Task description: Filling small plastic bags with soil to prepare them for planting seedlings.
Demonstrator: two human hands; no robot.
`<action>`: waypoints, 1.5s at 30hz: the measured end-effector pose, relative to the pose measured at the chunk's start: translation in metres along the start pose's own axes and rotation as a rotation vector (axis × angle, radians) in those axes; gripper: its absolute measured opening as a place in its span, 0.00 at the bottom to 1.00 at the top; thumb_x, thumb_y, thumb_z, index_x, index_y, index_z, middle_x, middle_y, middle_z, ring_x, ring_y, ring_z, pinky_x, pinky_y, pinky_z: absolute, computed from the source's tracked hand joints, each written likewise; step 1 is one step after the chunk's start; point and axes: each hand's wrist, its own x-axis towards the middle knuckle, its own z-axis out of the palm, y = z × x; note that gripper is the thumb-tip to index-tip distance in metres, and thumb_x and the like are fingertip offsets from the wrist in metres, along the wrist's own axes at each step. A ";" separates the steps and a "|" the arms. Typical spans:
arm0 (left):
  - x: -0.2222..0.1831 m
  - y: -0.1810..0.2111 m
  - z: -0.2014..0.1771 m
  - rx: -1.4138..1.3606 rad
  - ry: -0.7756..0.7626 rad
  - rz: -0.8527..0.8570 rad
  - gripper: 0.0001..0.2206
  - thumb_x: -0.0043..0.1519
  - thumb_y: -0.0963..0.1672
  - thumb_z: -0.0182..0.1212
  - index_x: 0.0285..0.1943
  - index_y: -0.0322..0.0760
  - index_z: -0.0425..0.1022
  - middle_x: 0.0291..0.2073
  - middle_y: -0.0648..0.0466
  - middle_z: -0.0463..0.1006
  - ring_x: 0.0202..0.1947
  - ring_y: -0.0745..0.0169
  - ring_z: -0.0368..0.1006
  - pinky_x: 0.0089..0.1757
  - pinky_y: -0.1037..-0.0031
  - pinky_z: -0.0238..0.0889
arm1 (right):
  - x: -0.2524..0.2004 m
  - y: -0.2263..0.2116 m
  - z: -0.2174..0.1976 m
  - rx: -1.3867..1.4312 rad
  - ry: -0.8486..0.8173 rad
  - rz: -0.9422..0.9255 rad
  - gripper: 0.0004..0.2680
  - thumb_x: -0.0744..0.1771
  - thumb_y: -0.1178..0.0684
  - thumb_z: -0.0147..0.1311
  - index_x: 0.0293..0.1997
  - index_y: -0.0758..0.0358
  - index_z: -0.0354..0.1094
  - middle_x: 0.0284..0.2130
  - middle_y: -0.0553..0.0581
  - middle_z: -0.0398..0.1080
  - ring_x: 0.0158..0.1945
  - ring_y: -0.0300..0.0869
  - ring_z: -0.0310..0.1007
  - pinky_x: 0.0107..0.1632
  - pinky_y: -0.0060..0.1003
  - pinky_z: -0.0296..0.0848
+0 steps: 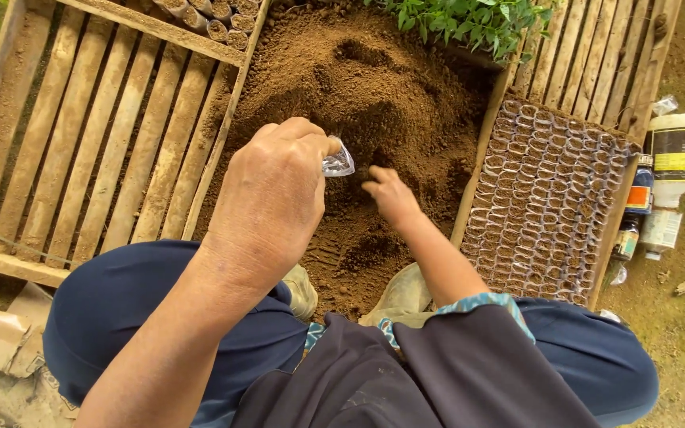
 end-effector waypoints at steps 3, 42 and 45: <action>0.000 -0.001 -0.001 -0.006 -0.003 -0.001 0.12 0.60 0.33 0.58 0.50 0.29 0.83 0.43 0.47 0.81 0.41 0.47 0.76 0.41 0.62 0.72 | -0.001 0.010 0.031 0.048 0.012 -0.067 0.13 0.66 0.65 0.55 0.56 0.64 0.73 0.58 0.69 0.68 0.58 0.59 0.67 0.60 0.58 0.71; 0.000 -0.001 0.002 0.012 -0.011 0.033 0.13 0.59 0.32 0.58 0.51 0.27 0.83 0.44 0.45 0.82 0.40 0.46 0.76 0.42 0.62 0.72 | -0.007 -0.013 0.008 0.438 -0.129 0.341 0.10 0.66 0.65 0.50 0.49 0.56 0.70 0.50 0.60 0.63 0.49 0.51 0.69 0.61 0.53 0.72; -0.002 -0.004 0.003 0.019 -0.017 0.024 0.13 0.59 0.33 0.58 0.50 0.29 0.84 0.43 0.48 0.82 0.37 0.46 0.75 0.40 0.61 0.71 | -0.005 0.001 -0.004 0.507 -0.091 0.351 0.11 0.68 0.66 0.50 0.53 0.59 0.71 0.46 0.59 0.76 0.44 0.45 0.78 0.51 0.37 0.82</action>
